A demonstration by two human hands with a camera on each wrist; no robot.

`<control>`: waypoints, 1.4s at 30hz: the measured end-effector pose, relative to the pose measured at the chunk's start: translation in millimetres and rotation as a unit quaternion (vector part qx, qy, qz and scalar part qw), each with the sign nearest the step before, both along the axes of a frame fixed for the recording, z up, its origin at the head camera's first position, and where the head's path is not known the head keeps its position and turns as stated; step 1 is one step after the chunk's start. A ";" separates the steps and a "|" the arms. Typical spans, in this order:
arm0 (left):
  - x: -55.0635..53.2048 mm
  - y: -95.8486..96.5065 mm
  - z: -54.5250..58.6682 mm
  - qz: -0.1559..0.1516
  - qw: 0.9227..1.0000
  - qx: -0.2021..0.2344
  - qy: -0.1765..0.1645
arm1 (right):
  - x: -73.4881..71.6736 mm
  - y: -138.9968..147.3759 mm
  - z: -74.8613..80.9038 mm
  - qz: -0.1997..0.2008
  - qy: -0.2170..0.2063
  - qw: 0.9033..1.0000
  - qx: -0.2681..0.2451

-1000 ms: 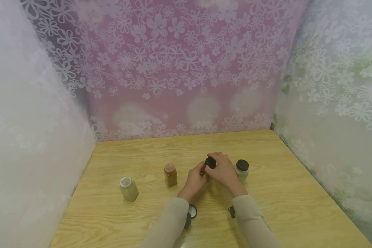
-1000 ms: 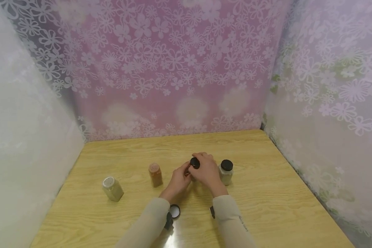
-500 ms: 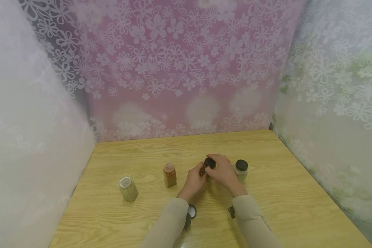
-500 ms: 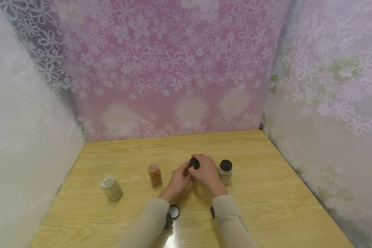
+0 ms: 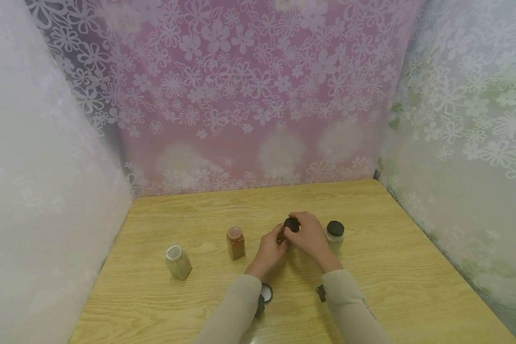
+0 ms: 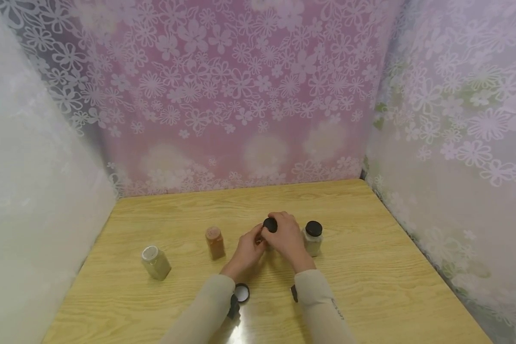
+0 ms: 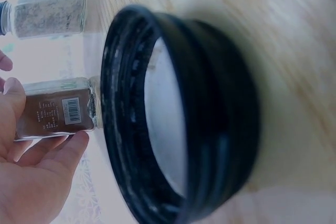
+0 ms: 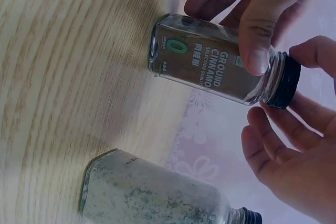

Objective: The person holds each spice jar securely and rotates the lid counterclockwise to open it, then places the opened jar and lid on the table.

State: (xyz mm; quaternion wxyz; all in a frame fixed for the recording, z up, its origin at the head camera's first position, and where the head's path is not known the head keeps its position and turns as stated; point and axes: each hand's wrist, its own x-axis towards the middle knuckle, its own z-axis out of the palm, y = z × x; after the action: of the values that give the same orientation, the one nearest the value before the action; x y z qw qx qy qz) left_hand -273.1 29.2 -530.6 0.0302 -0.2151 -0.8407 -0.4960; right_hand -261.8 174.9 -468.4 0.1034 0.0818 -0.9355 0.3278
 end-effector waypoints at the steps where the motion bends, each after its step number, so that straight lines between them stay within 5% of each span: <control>1: -0.2 -0.1 0.3 0.000 1.000 0.000 -0.002 | 0.0 0.1 0.6 0.005 -0.001 1.000 -0.001; 14: 1.8 -1.2 1.2 -0.001 1.000 -0.013 0.009 | -0.1 -1.9 2.5 -0.046 0.011 0.998 0.052; 27: -2.3 0.8 -1.9 -0.001 1.000 -0.014 0.005 | -1.7 3.6 3.0 0.042 0.001 0.997 0.059; 36: -0.6 2.2 -3.9 0.005 1.000 -0.017 0.005 | 1.9 -1.3 0.0 -0.050 0.024 0.994 0.094; 42: -0.8 1.4 -1.0 -0.006 1.000 -0.003 -0.002 | 2.2 1.0 0.3 -0.021 0.019 0.998 0.063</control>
State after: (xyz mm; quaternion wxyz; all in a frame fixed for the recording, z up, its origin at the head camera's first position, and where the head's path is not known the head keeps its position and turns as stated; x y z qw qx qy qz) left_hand -273.9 30.6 -531.5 0.0249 -0.2199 -0.8409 -0.4939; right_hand -259.6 175.9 -468.2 0.1225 0.0750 -0.9537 0.2643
